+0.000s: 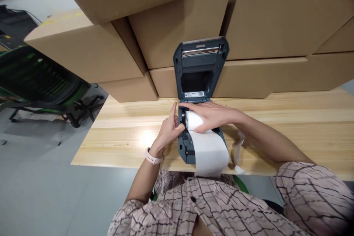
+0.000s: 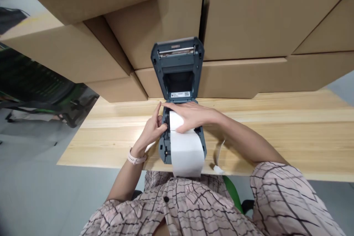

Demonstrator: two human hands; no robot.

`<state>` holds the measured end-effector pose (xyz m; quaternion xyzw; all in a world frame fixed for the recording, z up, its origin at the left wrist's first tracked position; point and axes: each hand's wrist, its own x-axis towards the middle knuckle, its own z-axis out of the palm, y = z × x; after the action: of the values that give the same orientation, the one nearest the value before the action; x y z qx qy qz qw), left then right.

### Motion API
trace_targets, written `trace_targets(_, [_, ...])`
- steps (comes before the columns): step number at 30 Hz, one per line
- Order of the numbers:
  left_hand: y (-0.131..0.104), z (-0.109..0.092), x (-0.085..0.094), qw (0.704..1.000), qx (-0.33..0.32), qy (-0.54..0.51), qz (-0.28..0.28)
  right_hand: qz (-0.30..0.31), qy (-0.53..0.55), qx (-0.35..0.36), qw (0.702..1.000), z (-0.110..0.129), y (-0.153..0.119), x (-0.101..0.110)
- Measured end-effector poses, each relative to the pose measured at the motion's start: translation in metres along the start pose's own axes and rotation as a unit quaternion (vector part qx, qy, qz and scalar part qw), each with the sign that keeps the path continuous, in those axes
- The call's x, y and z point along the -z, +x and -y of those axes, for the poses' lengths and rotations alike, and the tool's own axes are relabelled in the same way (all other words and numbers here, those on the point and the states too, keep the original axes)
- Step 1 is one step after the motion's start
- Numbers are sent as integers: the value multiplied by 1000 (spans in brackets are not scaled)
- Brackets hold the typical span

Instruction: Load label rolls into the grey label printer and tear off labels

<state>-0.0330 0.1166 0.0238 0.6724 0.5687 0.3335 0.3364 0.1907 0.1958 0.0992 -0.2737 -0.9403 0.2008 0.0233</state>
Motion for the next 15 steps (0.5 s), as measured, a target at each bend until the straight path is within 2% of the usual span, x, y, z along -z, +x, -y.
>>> trace_targets(5, [-1, -1, 0, 1000, -2, -22, -1, -105, 144, 59, 982, 1, -71, 38])
trace_targets(7, [-2, -3, 0, 1000, 2, -22, -5, -165, 164, 33, 972, -10, -99, 43])
trace_targets(9, [-2, -4, 0, 1000, 2, -22, -6, -218, 156, -26, 963, -27, -118, 40])
trace_targets(11, [-2, -4, 0, 1000, 1, -29, -4, -248, 130, -102, 955, -47, -124, 31])
trace_targets(13, [-2, -3, 0, 999, 1, -40, -4, -259, 112, -165, 945, -67, -119, 19])
trace_targets(15, [-2, -1, -1, 999, 1, -51, -7, -255, 116, -194, 940, -84, -106, 6])
